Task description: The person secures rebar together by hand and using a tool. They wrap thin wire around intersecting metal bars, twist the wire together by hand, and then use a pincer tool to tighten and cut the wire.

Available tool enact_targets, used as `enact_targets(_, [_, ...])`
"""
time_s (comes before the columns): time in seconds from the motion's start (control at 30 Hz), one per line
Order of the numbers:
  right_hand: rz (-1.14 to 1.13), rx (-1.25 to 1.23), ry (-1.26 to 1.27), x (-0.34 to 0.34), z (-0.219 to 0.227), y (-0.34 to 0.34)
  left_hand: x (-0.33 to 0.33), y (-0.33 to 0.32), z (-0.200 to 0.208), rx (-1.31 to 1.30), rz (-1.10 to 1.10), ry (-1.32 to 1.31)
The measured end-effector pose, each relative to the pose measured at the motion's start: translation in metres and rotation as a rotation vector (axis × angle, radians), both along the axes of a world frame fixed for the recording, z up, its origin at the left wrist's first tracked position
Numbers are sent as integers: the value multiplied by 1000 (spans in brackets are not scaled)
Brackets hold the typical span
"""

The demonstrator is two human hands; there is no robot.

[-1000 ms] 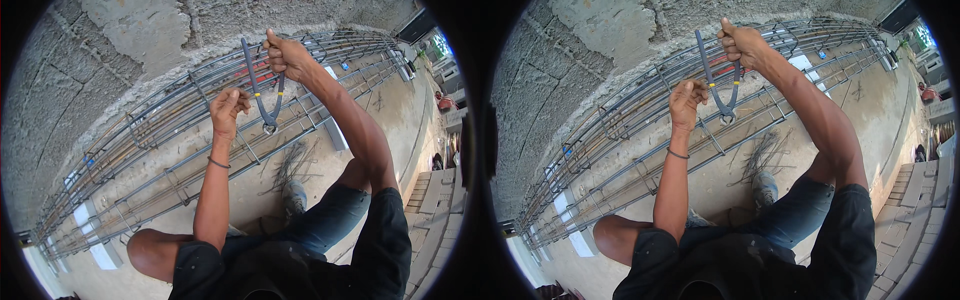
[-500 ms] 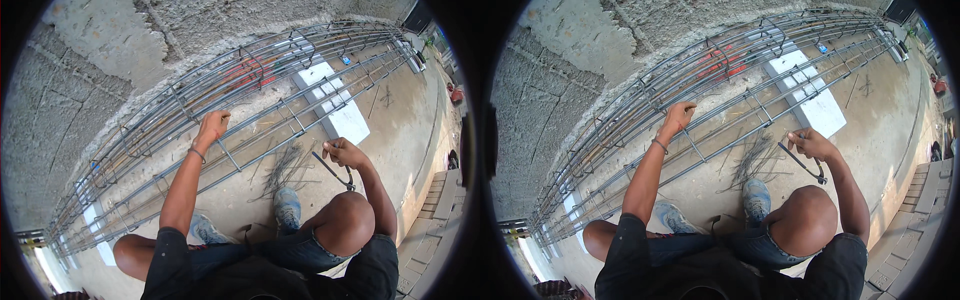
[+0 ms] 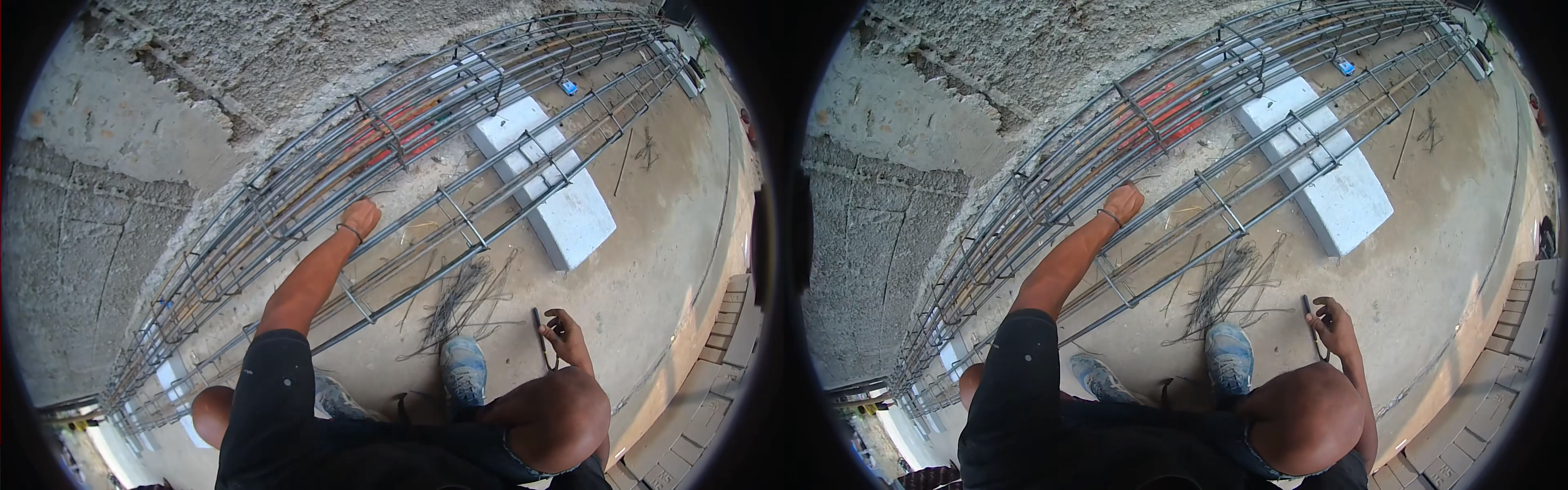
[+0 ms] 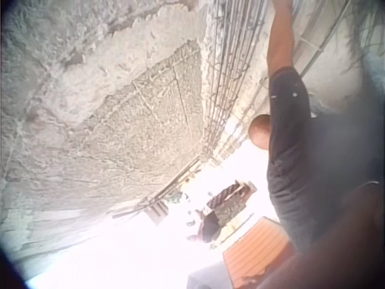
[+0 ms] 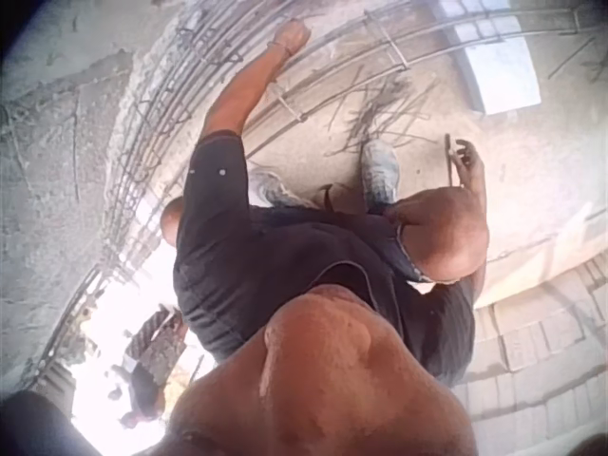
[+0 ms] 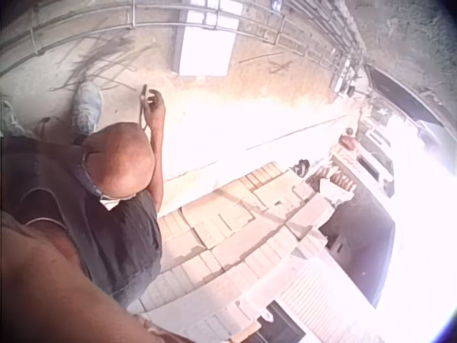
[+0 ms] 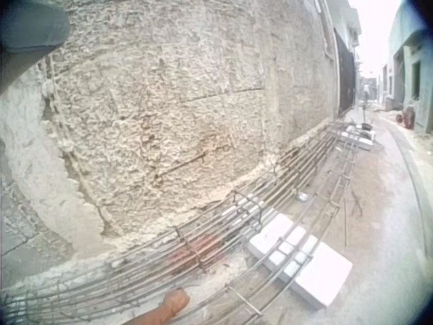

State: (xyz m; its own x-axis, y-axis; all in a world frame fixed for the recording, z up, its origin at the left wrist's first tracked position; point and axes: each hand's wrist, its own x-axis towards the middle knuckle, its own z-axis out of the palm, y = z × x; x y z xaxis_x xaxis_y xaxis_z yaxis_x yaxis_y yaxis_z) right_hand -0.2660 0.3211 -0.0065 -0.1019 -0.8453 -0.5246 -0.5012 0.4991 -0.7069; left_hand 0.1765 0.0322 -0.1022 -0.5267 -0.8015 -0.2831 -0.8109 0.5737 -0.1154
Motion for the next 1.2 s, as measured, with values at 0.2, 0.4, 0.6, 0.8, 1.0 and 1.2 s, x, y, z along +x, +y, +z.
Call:
enact_targets(0.2, [86,-8,63,10,9,-9,8,3,4,-27,-72,65])
enact_targets(0.4, [67,-41,164,2,17,-6,0,13,25,-49,-105,85])
enact_targets(0.6, [-56,-305,153,34,59,-56,11,36,144,182,231,456])
enact_targets(0.8, [55,-263,-694,159,88,-115,-81,131,187,476,660,1590])
enact_targets(1.0, [-14,-311,-653,191,67,-99,-127,233,144,-18,793,1659])
enact_targets(1.2, [-111,-131,-857,185,22,-45,-114,303,84,637,1492,2094])
